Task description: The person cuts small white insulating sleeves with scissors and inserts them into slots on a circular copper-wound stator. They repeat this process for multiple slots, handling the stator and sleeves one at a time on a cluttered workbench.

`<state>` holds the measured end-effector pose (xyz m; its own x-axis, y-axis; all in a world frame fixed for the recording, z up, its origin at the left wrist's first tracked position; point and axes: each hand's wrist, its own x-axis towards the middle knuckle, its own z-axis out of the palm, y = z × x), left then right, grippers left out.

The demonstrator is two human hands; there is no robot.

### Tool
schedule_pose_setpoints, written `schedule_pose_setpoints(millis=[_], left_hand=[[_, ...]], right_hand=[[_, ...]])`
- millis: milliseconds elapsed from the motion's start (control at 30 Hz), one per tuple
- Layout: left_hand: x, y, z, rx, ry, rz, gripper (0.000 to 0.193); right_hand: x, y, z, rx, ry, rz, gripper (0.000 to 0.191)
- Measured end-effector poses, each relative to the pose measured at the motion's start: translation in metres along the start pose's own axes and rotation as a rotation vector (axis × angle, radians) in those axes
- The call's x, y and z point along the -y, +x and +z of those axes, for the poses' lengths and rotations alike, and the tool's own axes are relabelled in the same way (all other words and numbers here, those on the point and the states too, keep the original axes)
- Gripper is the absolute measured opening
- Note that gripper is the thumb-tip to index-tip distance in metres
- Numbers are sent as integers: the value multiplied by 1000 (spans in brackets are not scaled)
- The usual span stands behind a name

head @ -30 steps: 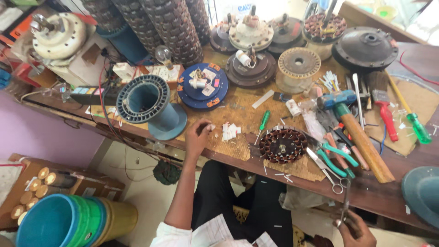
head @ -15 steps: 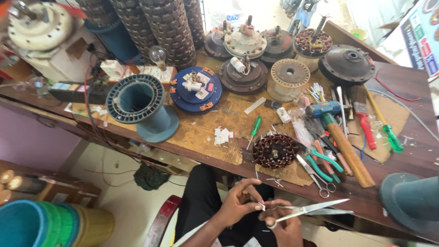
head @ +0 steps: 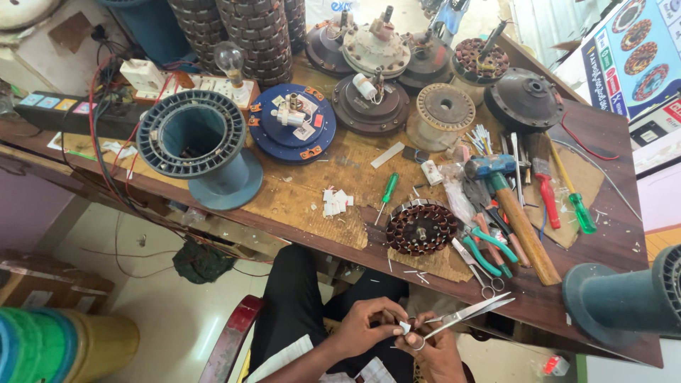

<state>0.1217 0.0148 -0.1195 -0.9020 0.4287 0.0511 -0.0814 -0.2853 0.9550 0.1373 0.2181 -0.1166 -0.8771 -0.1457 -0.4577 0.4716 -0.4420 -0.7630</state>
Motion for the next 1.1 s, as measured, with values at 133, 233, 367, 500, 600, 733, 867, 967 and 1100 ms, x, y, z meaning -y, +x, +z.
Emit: schedule_pose_setpoints(millis=[133,233,367,500,600,733,867,967,1100], left_hand=[[4,3,-6,9,-157,-246,24],[5,2,-11,40,-174,-351,19],[3,-3,-15,7,-126,-284,15],[-6,-9,-21,-8,78,-71,12],[-24,-14,-23,2,373,157,17],[-52,1,-18,-120,339,118,30],[-66,22,-7,-126,64,49,20],[-65,29,-4,-116,78,124,16],[-68,43,-14,-235,89,3,18]], right_hand=[[-3,2,0,37,-155,-81,32],[-6,4,2,9,-281,-89,33],[-13,8,10,59,-412,-163,29],[-19,10,22,-9,-593,-159,27],[-16,10,35,-44,-588,-213,24],[10,6,48,-134,-727,-319,19],[45,6,49,-119,-703,-373,24],[59,3,42,-61,-713,-403,25],[56,1,35,31,-793,-194,31]])
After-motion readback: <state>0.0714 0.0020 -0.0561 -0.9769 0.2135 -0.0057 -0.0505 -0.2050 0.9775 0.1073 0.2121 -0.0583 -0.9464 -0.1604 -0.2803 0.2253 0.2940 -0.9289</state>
